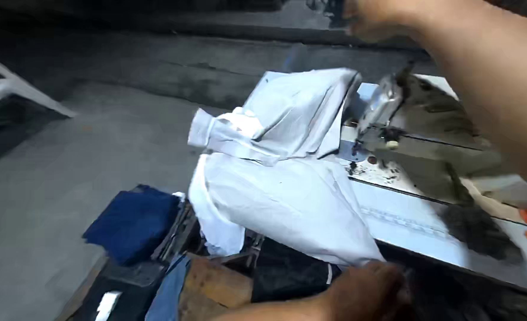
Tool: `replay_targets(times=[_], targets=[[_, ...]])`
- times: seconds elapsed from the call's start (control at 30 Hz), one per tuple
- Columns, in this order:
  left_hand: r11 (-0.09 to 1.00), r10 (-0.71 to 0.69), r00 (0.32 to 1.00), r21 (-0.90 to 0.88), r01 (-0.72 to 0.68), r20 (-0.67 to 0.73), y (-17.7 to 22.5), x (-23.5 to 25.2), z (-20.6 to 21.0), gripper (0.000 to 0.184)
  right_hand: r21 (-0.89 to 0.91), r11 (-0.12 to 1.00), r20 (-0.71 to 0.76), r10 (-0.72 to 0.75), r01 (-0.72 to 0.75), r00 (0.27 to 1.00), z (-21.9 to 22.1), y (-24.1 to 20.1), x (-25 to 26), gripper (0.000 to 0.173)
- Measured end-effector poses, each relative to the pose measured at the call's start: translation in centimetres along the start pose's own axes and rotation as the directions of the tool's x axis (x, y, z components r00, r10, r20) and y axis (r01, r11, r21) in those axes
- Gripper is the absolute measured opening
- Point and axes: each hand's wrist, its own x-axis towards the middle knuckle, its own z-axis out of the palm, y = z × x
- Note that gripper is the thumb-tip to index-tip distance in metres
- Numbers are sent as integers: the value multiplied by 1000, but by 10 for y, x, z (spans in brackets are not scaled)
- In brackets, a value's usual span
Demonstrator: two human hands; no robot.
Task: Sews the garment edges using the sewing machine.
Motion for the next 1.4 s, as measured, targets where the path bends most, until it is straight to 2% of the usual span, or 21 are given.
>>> replay_targets(times=[0.03, 0.07, 0.1, 0.13, 0.17, 0.2, 0.27, 0.33, 0.37, 0.43, 0.5, 0.53, 0.63, 0.7, 0.77, 0.87, 1.0, 1.13, 1.27, 1.33, 1.4], targets=[[990, -133, 967, 70, 120, 219, 3, 10, -8, 30, -5, 994, 25, -111, 111, 994, 6, -9, -33, 28], [974, -222, 885, 125, 186, 409, 10, 16, -25, 35, 16, 976, 34, -216, 216, 976, 15, -19, -75, 21], [972, -229, 835, 160, 171, 501, 12, 18, -42, 36, 82, 951, 10, -301, 299, 954, 34, -26, -123, 11], [982, -163, 861, 165, 94, 481, 9, 16, -57, 32, 175, 913, 0, -375, 369, 927, 64, -27, -163, 6], [987, -46, 929, 162, -15, 366, 4, 13, -73, 24, 287, 875, 13, -410, 389, 912, 99, -26, -195, 11], [980, 37, 969, 179, -83, 246, -3, 17, -94, 18, 384, 847, 20, -405, 367, 914, 132, -26, -221, 20], [938, 98, 995, 332, -100, 24, -18, 31, -139, 16, 499, 826, 41, -324, 261, 945, 183, -29, -252, 30], [863, 147, 985, 498, -85, -86, -43, 60, -185, 21, 525, 834, 46, -226, 169, 973, 219, -36, -268, 38], [825, 202, 978, 547, -139, -56, -58, 79, -205, 20, 511, 846, 23, -187, 149, 982, 231, -42, -272, 39], [760, 280, 950, 573, -307, 139, -82, 119, -227, 20, 457, 880, -77, -108, 132, 991, 249, -54, -279, 36], [671, 244, 906, 614, -416, 347, -103, 150, -227, 26, 422, 901, -173, -32, 103, 984, 258, -65, -287, 32], [621, 196, 901, 662, -419, 387, -114, 158, -226, 31, 417, 905, -210, 4, 85, 978, 261, -69, -292, 29], [556, 49, 963, 793, -248, 266, -143, 163, -244, 44, 440, 897, -229, 80, 30, 970, 264, -76, -303, 28], [565, 34, 982, 807, -172, 185, -153, 162, -248, 48, 417, 909, -173, 86, -6, 981, 260, -79, -310, 27], [584, 45, 989, 800, -142, 143, -150, 157, -235, 48, 383, 924, -160, 81, -14, 984, 255, -82, -319, 23], [614, 106, 989, 775, -148, 104, -149, 149, -207, 49, 298, 955, -217, 70, -2, 974, 259, -84, -344, 17], [628, 187, 981, 763, -155, 46, -152, 147, -188, 47, 293, 955, -191, 104, -45, 976, 257, -80, -359, 23], [627, 183, 983, 766, -138, 28, -154, 150, -189, 46, 394, 917, -48, 95, -68, 994, 232, -69, -334, 28], [650, 153, 986, 745, -148, 63, -150, 154, -196, 46, 563, 812, -32, 208, -154, 978, 217, -73, -269, 31], [673, 95, 987, 723, -157, 126, -139, 159, -203, 44, 581, 770, 127, 237, -266, 963, 217, -76, -233, 38], [674, 2, 980, 724, -149, 200, -125, 166, -211, 43, 523, 770, 274, 252, -364, 928, 217, -80, -210, 45]])
